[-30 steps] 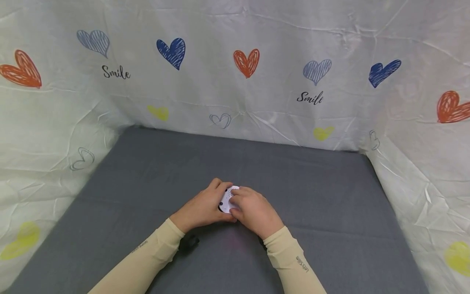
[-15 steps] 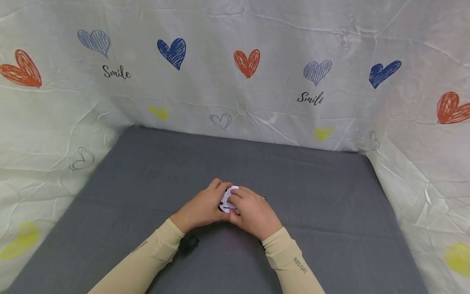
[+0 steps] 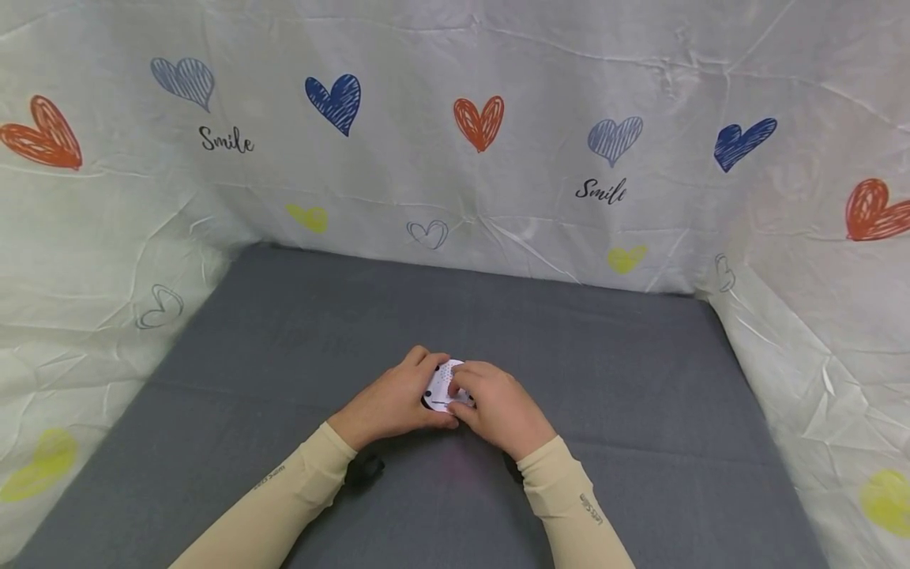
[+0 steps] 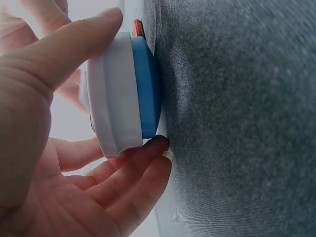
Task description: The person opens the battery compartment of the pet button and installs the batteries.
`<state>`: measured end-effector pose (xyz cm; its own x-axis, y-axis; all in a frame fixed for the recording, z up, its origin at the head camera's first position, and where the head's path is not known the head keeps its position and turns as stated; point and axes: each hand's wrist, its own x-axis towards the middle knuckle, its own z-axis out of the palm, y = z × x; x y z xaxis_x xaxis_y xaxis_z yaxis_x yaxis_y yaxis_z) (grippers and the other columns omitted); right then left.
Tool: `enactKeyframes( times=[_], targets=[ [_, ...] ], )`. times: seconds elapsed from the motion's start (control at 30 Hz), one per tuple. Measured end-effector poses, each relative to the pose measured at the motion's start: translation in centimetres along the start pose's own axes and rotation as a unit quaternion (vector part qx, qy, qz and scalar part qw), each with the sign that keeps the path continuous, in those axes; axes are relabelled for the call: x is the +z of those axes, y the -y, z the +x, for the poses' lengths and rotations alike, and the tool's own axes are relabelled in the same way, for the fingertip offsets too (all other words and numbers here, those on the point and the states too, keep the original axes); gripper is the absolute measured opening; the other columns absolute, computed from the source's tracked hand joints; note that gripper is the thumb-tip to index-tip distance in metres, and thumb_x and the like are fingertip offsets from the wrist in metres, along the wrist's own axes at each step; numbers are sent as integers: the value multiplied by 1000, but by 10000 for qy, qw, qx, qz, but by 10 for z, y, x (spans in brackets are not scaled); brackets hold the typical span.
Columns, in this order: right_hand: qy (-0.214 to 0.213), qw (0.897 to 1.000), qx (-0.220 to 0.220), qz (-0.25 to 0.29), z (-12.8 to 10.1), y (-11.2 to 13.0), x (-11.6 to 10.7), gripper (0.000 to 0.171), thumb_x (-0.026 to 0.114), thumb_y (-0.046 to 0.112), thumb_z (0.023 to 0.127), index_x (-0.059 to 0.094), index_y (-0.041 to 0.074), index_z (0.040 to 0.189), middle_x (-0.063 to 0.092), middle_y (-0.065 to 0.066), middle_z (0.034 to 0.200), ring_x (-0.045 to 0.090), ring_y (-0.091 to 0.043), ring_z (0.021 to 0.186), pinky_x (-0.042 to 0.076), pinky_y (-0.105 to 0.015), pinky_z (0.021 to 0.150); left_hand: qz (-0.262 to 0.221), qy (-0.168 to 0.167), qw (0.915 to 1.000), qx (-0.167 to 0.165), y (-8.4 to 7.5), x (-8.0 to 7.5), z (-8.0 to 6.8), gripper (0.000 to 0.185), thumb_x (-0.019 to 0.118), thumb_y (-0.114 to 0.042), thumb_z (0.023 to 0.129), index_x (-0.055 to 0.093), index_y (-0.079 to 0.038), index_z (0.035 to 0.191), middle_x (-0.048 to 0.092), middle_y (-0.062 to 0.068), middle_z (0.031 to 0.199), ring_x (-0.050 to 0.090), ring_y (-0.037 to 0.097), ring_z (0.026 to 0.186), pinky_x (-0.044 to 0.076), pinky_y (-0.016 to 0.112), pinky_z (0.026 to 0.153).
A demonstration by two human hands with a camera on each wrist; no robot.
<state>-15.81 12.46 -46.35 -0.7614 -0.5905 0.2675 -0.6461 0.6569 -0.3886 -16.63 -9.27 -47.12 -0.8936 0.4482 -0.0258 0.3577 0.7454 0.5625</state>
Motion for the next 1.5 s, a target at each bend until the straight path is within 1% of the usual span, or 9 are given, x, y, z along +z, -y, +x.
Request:
enactKeyframes(
  times=[0.17, 0.4, 0.5, 0.6, 0.83, 1.03, 1.2, 1.33, 1.5],
  targets=[
    [-24, 9999, -64, -119, 1, 3, 0, 19, 83, 12, 95, 66, 20, 90, 75, -5, 133, 71, -19, 121, 59, -37, 92, 58, -67, 10000, -1, 1, 0, 0, 94, 90, -51, 87, 50, -5, 159, 57, 15, 138, 65, 20, 105, 59, 40, 92],
    [-102, 9997, 47, -223, -1, 7, -4, 18, 80, 13, 95, 65, 22, 89, 76, 1, 122, 69, -13, 112, 59, -34, 88, 50, -86, 9999, -36, 0, -1, 0, 93, 91, -50, 86, 51, -6, 158, 58, 14, 137, 65, 19, 104, 59, 40, 93],
    [-221, 9992, 303, -167, -10, 2, -8, 19, 81, 13, 93, 66, 24, 90, 75, 5, 113, 68, -10, 103, 58, -33, 85, -31, -39, 9999, -147, 0, -1, 0, 96, 92, -53, 84, 51, -8, 158, 58, 13, 137, 63, 18, 102, 58, 40, 91],
    [-357, 9964, 690, -348, -26, -12, -14, 19, 82, 12, 91, 67, 25, 90, 72, 8, 103, 63, -8, 92, 55, -33, 80, -104, 19, 9996, -278, 0, 1, 2, 100, 94, -55, 80, 51, -10, 158, 57, 10, 136, 62, 17, 100, 56, 39, 90],
    [-228, 9792, 1761, -983, -65, -50, -30, 17, 81, 9, 89, 70, 20, 85, 68, 3, 88, 54, -12, 78, 49, -34, 70, -81, 43, 9986, -521, -2, 1, 3, 102, 95, -55, 79, 49, -15, 160, 55, 6, 137, 61, 18, 105, 55, 39, 92],
    [50, 9741, 1987, -1082, -79, -64, -36, 19, 79, 6, 87, 68, 19, 78, 69, 2, 91, 56, -12, 77, 50, -35, 69, 33, 66, 9984, -568, -3, 1, 3, 103, 95, -56, 79, 49, -15, 161, 55, 7, 138, 61, 17, 106, 55, 39, 94],
    [48, 9724, 2168, -858, -70, -62, -36, 11, 79, 13, 91, 72, 18, 85, 71, 1, 93, 58, -13, 76, 52, -37, 70, 39, 67, 9986, -519, -3, -1, 5, 103, 95, -56, 79, 48, -15, 161, 55, 7, 139, 61, 18, 107, 55, 40, 95],
    [10, 9759, 2038, -776, -47, -58, -30, 4, 80, 19, 96, 77, 17, 95, 74, 0, 96, 66, -17, 83, 58, -43, 77, -2, 81, 9987, -510, -3, -1, 4, 102, 95, -56, 80, 48, -14, 161, 55, 7, 140, 62, 17, 106, 55, 40, 95],
    [47, 9791, 1911, -690, -15, -52, -15, 7, 82, 21, 98, 83, 16, 102, 74, 1, 97, 69, -19, 87, 59, -44, 81, -4, 102, 9990, -429, -1, -1, 2, 103, 93, -58, 81, 47, -14, 161, 55, 7, 138, 62, 17, 103, 55, 39, 92]
  ],
)
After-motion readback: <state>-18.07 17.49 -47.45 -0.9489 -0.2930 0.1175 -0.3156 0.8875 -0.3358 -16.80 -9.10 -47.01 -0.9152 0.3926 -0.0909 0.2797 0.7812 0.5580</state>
